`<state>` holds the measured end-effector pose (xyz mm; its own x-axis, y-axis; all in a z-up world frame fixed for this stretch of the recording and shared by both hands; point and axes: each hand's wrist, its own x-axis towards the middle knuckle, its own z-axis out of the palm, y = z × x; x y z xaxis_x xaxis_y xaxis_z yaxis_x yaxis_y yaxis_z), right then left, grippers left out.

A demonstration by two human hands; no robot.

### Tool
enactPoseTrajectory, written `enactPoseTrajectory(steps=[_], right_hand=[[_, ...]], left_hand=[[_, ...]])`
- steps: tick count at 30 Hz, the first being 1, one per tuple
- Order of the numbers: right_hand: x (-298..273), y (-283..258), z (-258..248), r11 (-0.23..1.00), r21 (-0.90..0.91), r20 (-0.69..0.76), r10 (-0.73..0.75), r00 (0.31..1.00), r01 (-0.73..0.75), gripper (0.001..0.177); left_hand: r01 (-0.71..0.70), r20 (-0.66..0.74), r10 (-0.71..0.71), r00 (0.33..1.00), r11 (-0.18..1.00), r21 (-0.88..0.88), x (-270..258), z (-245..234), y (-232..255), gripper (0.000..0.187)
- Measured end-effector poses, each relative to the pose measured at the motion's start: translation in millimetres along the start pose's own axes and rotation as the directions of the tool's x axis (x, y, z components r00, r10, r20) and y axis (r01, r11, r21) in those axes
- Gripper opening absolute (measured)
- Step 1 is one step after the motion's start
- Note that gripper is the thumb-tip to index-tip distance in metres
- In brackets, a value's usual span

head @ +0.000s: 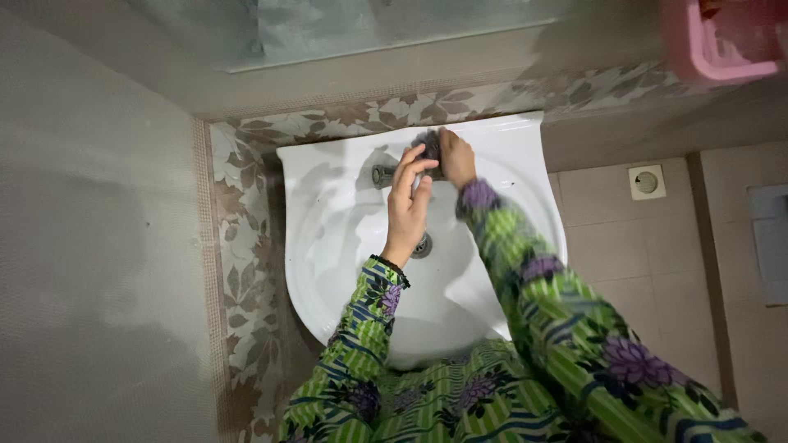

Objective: The person cleans a bathroom sink using a dark scrubbing pad and a white plastic cup. They scrub the basin, faucet, and surrounding areas, occasionally rinsing the pad and cup under running water.

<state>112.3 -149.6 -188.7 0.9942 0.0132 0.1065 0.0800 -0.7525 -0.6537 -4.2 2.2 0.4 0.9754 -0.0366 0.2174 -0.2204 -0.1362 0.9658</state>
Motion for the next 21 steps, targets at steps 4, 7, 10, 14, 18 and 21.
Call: enactPoseTrajectory(steps=[4,7,10,14,18,21], right_hand=[[-70,-57,-26,0.924,-0.159,-0.329,-0.383,0.863,0.349,0.018],[-47,-72,-26,0.949,-0.203,-0.183,-0.28,0.942,0.243,0.023],[-8,-63,-4,0.967,-0.251,-0.032,-0.053,0.998,0.044,0.026],[28,-32,0,0.975,-0.215,0.067,-0.043,0.997,0.057,0.026],[-47,-42,-18,0.971,0.024,-0.189,-0.227,0.955,0.236,0.022],[-57,-47,-18,0.988,0.005,-0.221,-0.15,0.964,0.155,0.019]], left_hand=[[-0.015,-0.006,0.015,1.0,1.0,0.005,0,1,-6,0.022],[0.112,-0.014,-0.111,0.994,0.993,0.034,-3,4,-3,0.024],[-0.049,-0.079,0.064,0.995,0.983,0.178,-4,12,4,0.02],[0.058,-0.026,-0.057,0.998,0.996,0.063,-1,8,10,0.022],[0.018,-0.017,-0.018,1.0,0.999,0.031,0,4,4,0.02],[-0.055,-0.016,0.056,0.998,0.997,0.055,-4,2,-2,0.02]])
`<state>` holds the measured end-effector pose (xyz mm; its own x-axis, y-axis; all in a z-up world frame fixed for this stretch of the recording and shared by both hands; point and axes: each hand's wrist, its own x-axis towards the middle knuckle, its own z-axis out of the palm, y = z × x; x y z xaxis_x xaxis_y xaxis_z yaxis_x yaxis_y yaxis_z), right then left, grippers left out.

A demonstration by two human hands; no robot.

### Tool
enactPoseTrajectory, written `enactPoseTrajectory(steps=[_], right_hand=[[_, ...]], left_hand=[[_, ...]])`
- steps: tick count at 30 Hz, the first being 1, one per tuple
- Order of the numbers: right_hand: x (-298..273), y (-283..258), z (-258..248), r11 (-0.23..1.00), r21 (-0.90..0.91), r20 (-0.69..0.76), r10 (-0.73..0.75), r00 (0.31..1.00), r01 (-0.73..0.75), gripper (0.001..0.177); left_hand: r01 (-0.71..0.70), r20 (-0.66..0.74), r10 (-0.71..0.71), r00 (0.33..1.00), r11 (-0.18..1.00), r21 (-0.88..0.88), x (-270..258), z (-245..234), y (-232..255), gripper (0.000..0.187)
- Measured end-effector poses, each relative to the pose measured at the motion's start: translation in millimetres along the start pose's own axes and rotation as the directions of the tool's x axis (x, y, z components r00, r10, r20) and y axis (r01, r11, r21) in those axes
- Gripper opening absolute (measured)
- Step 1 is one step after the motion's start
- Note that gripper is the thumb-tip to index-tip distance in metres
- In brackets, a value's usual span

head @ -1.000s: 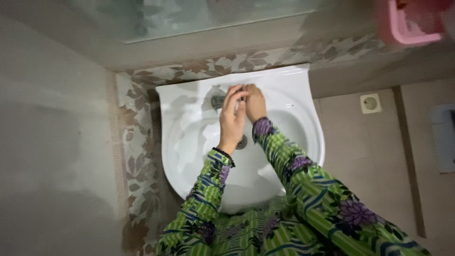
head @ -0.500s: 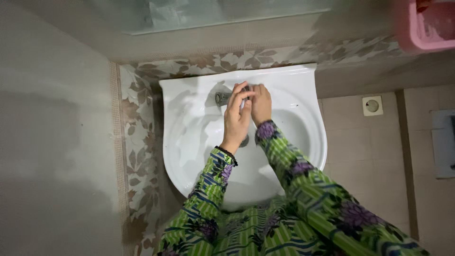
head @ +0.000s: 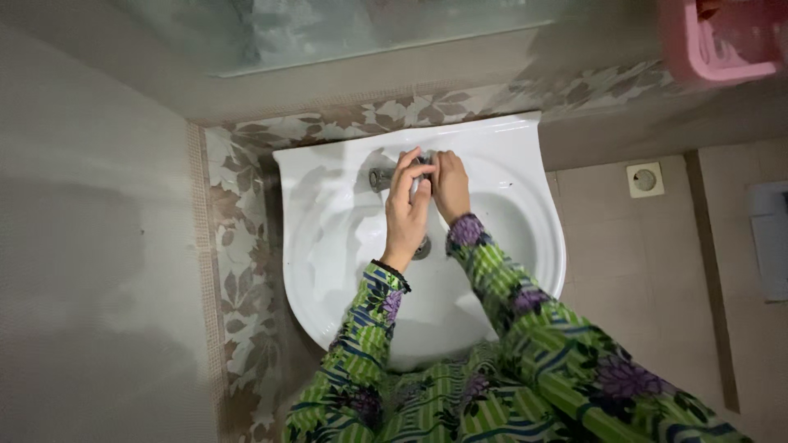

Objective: The person cleans a bathroom sink using a dark scrubbing pad and a white plastic cup. They scrub the basin, faucet, and surrounding areas, occasionally rinsing the pad and cup under running water.

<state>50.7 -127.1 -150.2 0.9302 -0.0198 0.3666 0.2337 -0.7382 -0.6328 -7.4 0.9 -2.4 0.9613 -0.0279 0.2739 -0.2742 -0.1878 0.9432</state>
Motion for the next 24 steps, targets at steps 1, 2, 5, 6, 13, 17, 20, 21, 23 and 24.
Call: enactPoseTrajectory(steps=[1,2,5,6,13,17,20,21,23,24], right_hand=[[3,4,6,0.997,-0.066,0.019,0.037,0.999,-0.035,0.018],[11,10,17,0.994,-0.105,0.055,0.022,0.998,-0.017,0.02],[52,44,57,0.968,-0.25,0.224,0.074,0.972,-0.016,0.024],[68,58,67,0.946,-0.319,0.31,0.157,0.938,-0.053,0.025],[15,69,25,0.818,0.274,-0.031,0.533,0.846,-0.505,0.04],[-14,29,-6,0.922,0.374,-0.093,0.149,0.984,-0.104,0.035],[-18,20,-13,0.896,0.398,-0.01,0.218,0.976,-0.197,0.034],[-8,27,-10,0.856,0.415,0.055,0.314,0.948,-0.308,0.032],[0,40,-7,0.796,0.415,0.154,0.416,0.896,-0.441,0.029],[3,45,-7,0.787,0.407,0.185,0.426,0.886,-0.464,0.028]], left_hand=[[-0.017,0.002,0.016,1.0,1.0,0.016,-1,0,0,0.02],[0.022,0.006,-0.022,1.0,1.0,0.0,0,0,0,0.02],[0.095,0.016,-0.094,0.995,0.995,-0.019,1,1,3,0.02],[0.089,0.018,-0.089,0.996,0.996,-0.002,2,0,4,0.02],[0.109,0.024,-0.109,0.994,0.994,-0.007,2,-2,5,0.02],[0.037,0.022,-0.037,0.999,0.999,-0.013,2,0,-2,0.021],[0.057,0.03,-0.057,0.998,0.998,0.0,2,0,-1,0.018],[0.041,0.028,-0.042,0.999,0.999,0.025,3,0,0,0.018],[0.078,0.034,-0.079,0.996,0.997,0.028,3,1,4,0.018],[0.129,0.041,-0.129,0.991,0.992,0.008,3,0,5,0.018]])
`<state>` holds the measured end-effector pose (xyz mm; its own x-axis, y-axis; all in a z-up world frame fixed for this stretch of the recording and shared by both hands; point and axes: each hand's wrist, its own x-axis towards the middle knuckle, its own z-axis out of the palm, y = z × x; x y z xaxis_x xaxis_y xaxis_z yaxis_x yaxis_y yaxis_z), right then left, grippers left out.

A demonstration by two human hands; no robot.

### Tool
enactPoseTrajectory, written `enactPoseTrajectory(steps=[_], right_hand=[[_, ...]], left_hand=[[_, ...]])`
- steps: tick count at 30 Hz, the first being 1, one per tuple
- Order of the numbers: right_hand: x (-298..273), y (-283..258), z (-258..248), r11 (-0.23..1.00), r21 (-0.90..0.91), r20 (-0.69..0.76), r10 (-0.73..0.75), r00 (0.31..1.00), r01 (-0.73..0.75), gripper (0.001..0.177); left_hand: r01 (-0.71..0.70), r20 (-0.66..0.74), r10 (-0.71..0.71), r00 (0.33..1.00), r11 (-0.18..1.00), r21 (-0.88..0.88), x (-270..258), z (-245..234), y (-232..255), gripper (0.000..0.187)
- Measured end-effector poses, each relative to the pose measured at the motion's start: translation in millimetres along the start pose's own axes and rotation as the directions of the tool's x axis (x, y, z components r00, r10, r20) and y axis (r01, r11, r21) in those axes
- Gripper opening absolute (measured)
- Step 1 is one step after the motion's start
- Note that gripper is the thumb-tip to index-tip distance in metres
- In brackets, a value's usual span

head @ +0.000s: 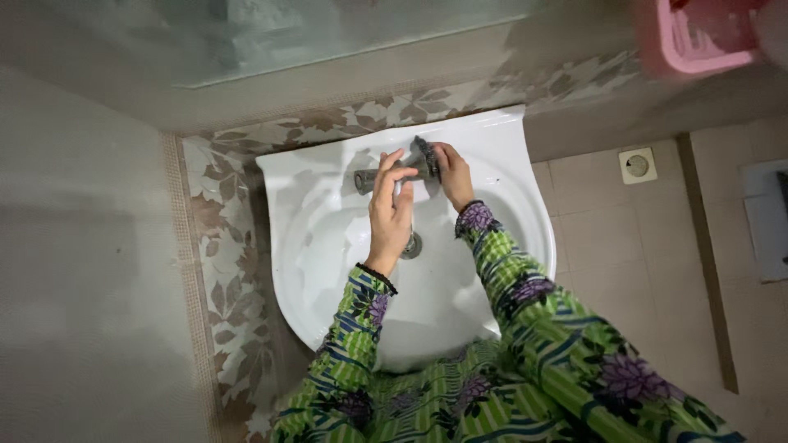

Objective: The person cleans a bathroom sink using a dark scrubbing pad and a white plastic cup. They scrub the basin, faucet, and surrounding areas, occasionally rinsing the pad and cup under running water.

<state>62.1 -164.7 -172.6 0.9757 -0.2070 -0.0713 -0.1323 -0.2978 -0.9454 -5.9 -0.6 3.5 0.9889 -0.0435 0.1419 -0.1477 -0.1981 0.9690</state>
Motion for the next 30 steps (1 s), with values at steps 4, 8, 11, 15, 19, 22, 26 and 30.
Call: enactPoseTrajectory(steps=[4,8,11,15,19,22,26,30], right_hand=[[-31,-21,0,0.936,-0.168,-0.073,-0.326,0.943,0.31,0.029],[-38,-64,-3,0.704,-0.459,0.163,-0.532,0.831,0.541,0.029],[-20,-90,-3,0.595,-0.532,0.343,-0.498,0.796,0.602,0.032],[-23,-81,-5,0.45,-0.543,0.479,-0.527,0.702,0.709,0.032],[-24,-64,-16,0.416,-0.466,0.475,-0.626,0.618,0.78,0.03],[-6,-66,-5,0.468,-0.557,0.471,-0.502,0.725,0.686,0.023],[-9,-62,-6,0.462,-0.525,0.483,-0.53,0.697,0.715,0.023],[-49,-27,-18,0.341,-0.522,0.547,-0.568,0.614,0.781,0.031]], left_hand=[[-0.131,-0.024,0.133,0.991,0.989,0.067,0,0,2,0.018],[-0.063,-0.001,0.064,0.998,0.997,0.042,-1,0,-1,0.017],[-0.035,0.006,0.035,0.999,0.999,0.041,1,-3,4,0.019],[-0.057,-0.008,0.058,0.998,0.997,0.044,-4,-4,4,0.022],[-0.073,-0.021,0.074,0.997,0.996,0.045,-3,-2,0,0.021],[-0.077,-0.016,0.079,0.997,0.991,0.106,-2,-2,-4,0.019],[-0.09,-0.029,0.093,0.995,0.994,0.069,-3,-2,-4,0.02],[-0.11,-0.034,0.113,0.993,0.991,0.072,-3,-2,-4,0.02]])
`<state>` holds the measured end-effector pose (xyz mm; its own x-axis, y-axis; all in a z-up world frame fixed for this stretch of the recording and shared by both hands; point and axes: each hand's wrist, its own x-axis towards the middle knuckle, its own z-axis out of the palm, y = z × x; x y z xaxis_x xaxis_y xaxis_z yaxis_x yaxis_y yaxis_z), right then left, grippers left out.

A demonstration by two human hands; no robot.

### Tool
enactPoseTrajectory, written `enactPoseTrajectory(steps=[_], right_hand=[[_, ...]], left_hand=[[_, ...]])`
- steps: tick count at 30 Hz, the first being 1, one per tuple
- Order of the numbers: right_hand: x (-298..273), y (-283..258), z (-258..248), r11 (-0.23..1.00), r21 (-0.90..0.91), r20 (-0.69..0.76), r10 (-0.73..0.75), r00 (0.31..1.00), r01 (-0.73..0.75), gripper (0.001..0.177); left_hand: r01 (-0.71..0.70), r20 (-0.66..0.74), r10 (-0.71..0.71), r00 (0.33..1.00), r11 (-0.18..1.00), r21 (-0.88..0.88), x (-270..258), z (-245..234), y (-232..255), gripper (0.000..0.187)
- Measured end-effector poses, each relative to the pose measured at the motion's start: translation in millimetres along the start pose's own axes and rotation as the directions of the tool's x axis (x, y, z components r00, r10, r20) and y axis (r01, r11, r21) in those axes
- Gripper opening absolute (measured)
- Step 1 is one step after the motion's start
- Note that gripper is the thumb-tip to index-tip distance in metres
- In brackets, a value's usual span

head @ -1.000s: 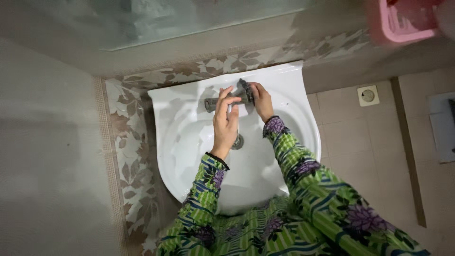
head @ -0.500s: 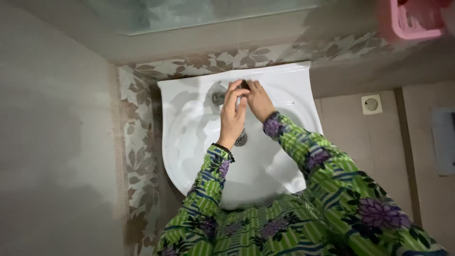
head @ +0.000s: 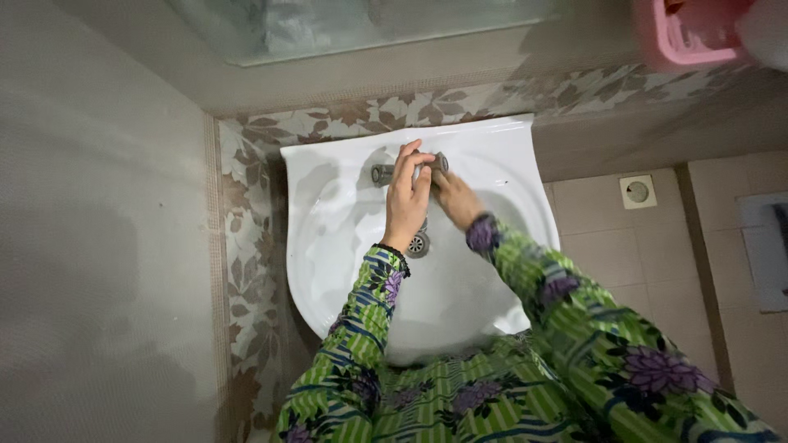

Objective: The person cleans a bathroom sink using a dark scrubbing pad and a white plastic cup. They scrub the basin, faucet, and surrounding areas, occasionally rinsing the pad and cup under running water.

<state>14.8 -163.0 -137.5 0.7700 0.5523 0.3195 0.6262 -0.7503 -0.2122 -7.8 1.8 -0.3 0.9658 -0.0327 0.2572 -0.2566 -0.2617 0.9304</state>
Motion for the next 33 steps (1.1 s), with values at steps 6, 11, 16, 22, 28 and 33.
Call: enactPoseTrajectory(steps=[6,11,16,22,28,33], right_hand=[[-58,-1,43,0.164,0.65,0.424,0.732,0.533,-0.742,0.03],[-24,11,104,-0.523,0.848,0.458,0.643,0.614,-0.084,0.025],[-5,-22,57,-0.524,0.807,0.57,0.566,0.595,-0.274,0.029],[13,-32,-64,-0.342,0.91,0.413,0.707,0.573,-0.235,0.032],[24,-74,-129,0.759,0.642,-0.174,0.28,0.944,-0.107,0.026],[86,-46,-112,0.636,0.681,0.039,0.462,0.886,-0.362,0.02]], left_hand=[[0.069,0.014,-0.068,0.998,0.997,-0.041,2,0,2,0.019],[0.034,0.013,-0.034,0.999,0.999,-0.023,0,1,3,0.021],[0.048,0.024,-0.048,0.999,0.999,-0.009,0,0,1,0.024],[0.057,-0.051,-0.061,0.997,0.995,-0.08,-27,-4,5,0.049],[0.278,-0.03,-0.281,0.959,0.957,-0.084,-79,-2,1,0.039],[0.119,-0.031,-0.117,0.993,0.992,0.049,-79,-12,2,0.034]])
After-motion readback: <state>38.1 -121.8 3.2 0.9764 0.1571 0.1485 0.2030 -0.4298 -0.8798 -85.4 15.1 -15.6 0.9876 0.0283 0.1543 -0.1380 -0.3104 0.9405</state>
